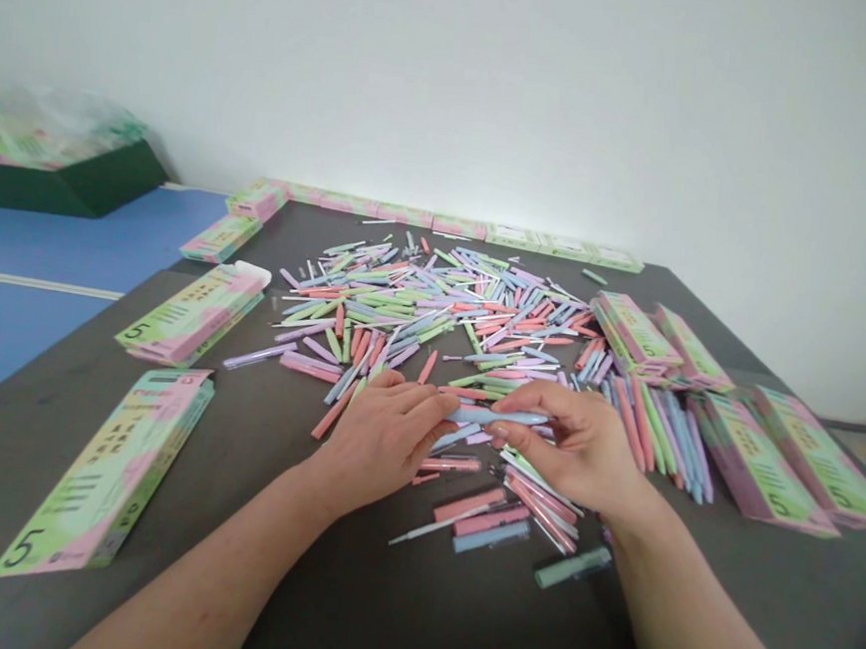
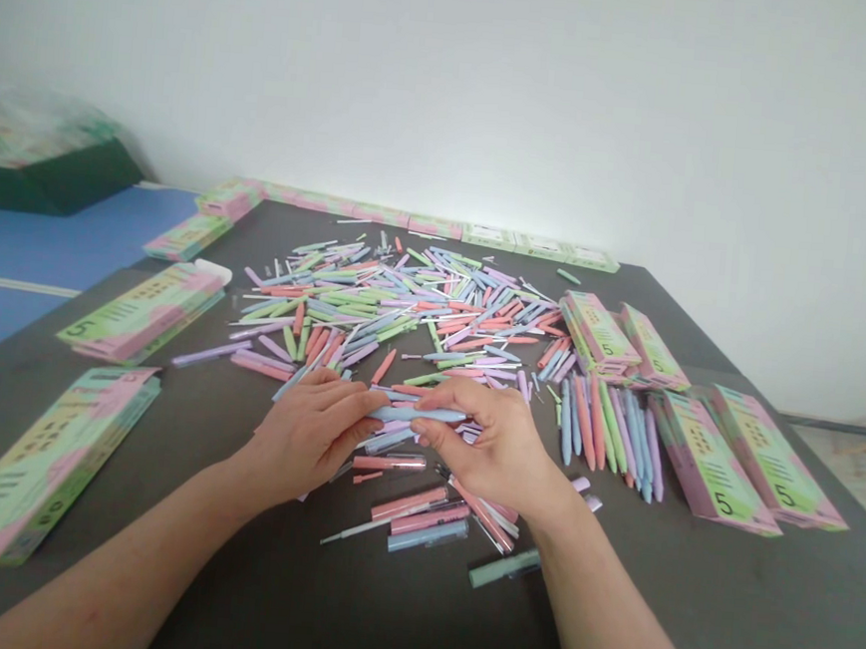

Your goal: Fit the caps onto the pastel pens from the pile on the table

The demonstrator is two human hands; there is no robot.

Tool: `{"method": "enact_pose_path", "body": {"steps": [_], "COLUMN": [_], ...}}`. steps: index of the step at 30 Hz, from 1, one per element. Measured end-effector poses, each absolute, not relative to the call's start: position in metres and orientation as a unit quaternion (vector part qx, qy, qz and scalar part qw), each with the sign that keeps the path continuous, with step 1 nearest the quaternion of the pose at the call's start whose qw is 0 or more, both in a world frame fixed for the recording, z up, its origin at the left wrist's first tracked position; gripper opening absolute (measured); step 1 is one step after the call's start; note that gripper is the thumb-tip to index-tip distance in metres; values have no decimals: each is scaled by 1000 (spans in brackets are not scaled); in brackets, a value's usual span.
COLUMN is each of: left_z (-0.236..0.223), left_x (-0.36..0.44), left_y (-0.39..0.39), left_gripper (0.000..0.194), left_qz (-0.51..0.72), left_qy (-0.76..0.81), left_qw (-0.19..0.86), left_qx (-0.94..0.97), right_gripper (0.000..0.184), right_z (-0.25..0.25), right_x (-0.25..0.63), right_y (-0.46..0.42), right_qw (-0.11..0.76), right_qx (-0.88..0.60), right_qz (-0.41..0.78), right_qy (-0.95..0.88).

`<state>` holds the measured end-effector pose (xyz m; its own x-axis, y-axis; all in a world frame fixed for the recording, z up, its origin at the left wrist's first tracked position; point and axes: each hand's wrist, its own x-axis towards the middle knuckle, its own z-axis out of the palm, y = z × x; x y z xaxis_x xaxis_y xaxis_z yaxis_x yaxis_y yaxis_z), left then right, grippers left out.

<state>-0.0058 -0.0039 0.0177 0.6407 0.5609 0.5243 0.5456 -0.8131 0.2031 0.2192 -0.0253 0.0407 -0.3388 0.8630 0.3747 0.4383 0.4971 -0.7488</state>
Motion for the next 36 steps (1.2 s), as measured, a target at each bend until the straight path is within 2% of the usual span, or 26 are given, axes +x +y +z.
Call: {"method": "enact_pose_path", "body": {"steps": [15,20,26,31,36], "left_z": [21,20,24,25,24], "left_x": [-2,-2,-6,-7,-6], "left_y": [-12,-11,-10,-11,-10], "left_gripper": [24,24,22,21,21], "left_qz": [261,281,319,321,294], "left_qy": [327,331,325,315,330], "left_qw": [19,54,116,135,110], "left_qx": [908,899,883,883,890], "right_gripper": [11,13,25,19,14], "right_z": [39,40,42,43,43], "right_x": [207,204,211,214,214], "right_y": [-27,-27,-29,-30,-29], "right_qw": [392,418,454,473,463], "right_qx": [-437,-430,-397,-387,-402], "right_qz": [290,303,354,313,300], "right_qy": [-756,-741,-715,-727,-731]}}
